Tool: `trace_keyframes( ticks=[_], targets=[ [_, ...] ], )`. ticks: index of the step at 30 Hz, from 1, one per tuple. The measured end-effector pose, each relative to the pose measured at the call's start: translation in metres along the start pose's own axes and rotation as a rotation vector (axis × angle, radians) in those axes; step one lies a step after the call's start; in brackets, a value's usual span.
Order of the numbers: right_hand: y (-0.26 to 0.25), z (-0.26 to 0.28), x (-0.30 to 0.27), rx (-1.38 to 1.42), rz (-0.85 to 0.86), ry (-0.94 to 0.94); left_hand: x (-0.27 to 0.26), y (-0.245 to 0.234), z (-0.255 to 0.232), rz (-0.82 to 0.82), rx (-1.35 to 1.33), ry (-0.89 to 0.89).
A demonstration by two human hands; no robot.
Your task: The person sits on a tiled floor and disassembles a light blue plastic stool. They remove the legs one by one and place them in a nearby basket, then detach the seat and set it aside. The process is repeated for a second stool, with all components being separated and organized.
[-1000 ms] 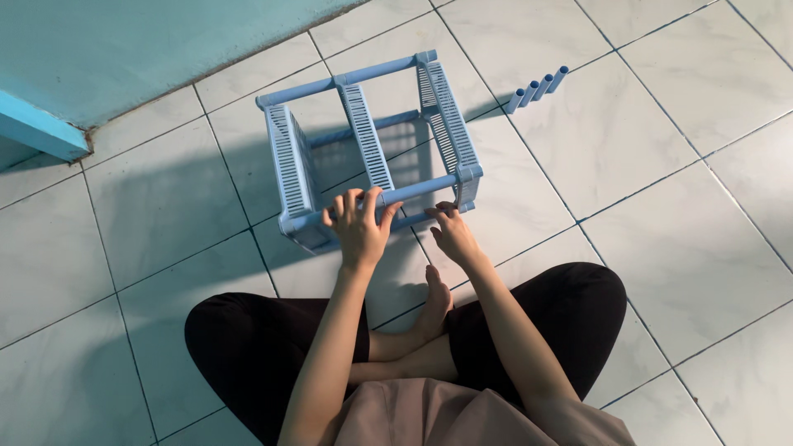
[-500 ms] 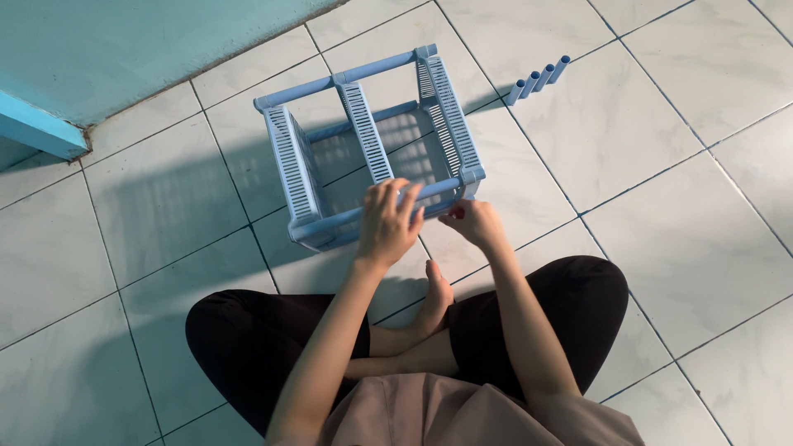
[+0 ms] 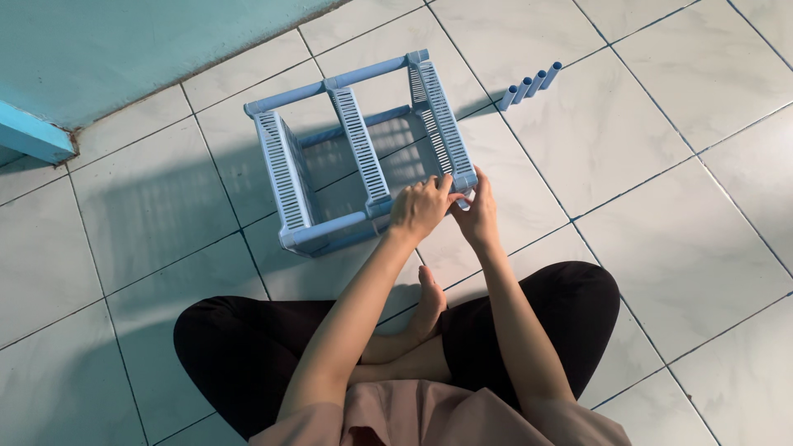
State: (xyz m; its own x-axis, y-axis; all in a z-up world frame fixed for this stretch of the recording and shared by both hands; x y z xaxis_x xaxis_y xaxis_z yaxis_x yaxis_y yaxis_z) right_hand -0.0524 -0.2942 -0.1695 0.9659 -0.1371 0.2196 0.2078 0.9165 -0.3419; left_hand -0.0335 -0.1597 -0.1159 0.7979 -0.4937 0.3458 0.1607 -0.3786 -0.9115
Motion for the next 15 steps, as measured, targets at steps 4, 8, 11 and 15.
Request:
trace_keyframes(
  ticks=[4, 8, 11, 15],
  targets=[
    [0.002, -0.001, 0.000, 0.114, 0.007, 0.084, -0.002, 0.002, 0.003, -0.049, 0.021, -0.010],
    [0.000, 0.000, 0.000, 0.012, -0.031, 0.053, -0.003, 0.001, 0.003, -0.061, 0.041, -0.057],
    [0.000, -0.007, 0.000, 0.066, -0.020, 0.078, -0.002, 0.001, 0.003, -0.069, 0.047, -0.079],
    [-0.005, -0.025, 0.001, 0.047, -0.041, -0.063, -0.004, 0.004, 0.003, -0.091, 0.068, -0.087]
  ],
)
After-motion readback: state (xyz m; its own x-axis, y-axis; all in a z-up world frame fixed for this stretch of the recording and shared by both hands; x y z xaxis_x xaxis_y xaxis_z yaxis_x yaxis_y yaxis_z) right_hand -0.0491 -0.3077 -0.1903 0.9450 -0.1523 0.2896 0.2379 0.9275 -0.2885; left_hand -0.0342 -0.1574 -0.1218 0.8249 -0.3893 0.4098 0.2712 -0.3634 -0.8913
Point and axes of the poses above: each hand's wrist, its own x-axis towards the middle knuckle, its own y-axis out of the palm, z = x × y, the point moved 4 cm from there along x, towards the middle knuckle, and after that the axes turned 5 degrees about y, right-handed, at the moved point
